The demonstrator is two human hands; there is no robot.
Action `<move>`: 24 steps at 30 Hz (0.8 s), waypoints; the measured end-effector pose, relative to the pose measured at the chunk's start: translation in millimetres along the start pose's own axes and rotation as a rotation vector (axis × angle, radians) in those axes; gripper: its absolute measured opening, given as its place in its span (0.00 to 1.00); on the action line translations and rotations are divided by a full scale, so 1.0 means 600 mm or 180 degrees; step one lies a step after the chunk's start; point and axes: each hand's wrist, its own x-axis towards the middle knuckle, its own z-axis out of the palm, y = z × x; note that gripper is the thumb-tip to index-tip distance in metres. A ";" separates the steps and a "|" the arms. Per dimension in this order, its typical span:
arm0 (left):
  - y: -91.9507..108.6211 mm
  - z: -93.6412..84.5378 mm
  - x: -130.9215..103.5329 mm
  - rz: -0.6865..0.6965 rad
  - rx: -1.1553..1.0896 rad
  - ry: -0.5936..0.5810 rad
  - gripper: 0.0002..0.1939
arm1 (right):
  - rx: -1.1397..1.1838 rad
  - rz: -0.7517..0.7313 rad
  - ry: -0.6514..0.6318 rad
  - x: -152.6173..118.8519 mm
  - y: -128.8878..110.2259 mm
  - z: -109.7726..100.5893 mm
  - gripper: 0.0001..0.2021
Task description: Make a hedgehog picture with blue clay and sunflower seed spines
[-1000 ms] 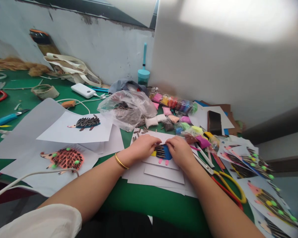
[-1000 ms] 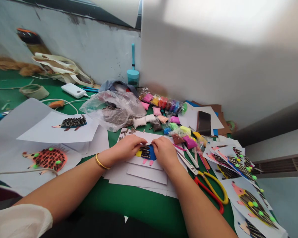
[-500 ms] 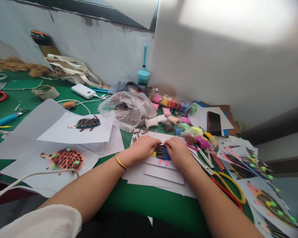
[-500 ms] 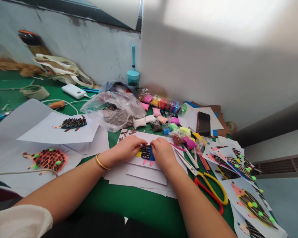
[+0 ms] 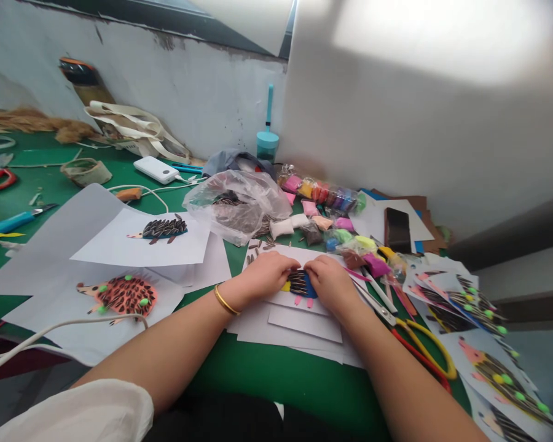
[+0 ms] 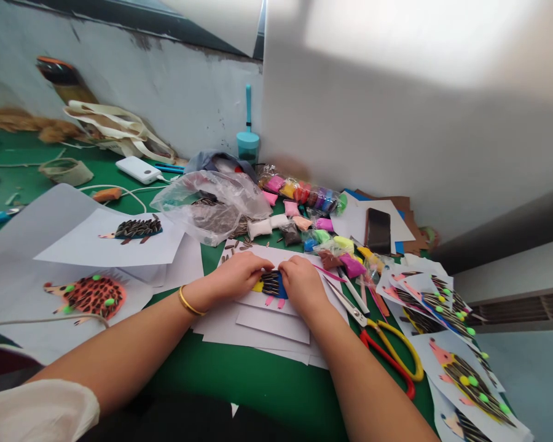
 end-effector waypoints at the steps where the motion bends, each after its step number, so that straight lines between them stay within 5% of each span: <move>1: 0.000 0.000 0.000 -0.0003 0.0009 0.0008 0.16 | 0.0007 0.0006 -0.0001 0.000 0.000 0.000 0.11; 14: -0.001 0.000 -0.001 0.0049 0.0032 0.0040 0.17 | 0.0063 -0.0117 0.0026 -0.008 0.007 -0.003 0.11; 24: 0.000 0.001 -0.003 0.0027 -0.0069 0.0080 0.17 | 0.0183 0.0022 0.0433 -0.012 0.016 -0.012 0.12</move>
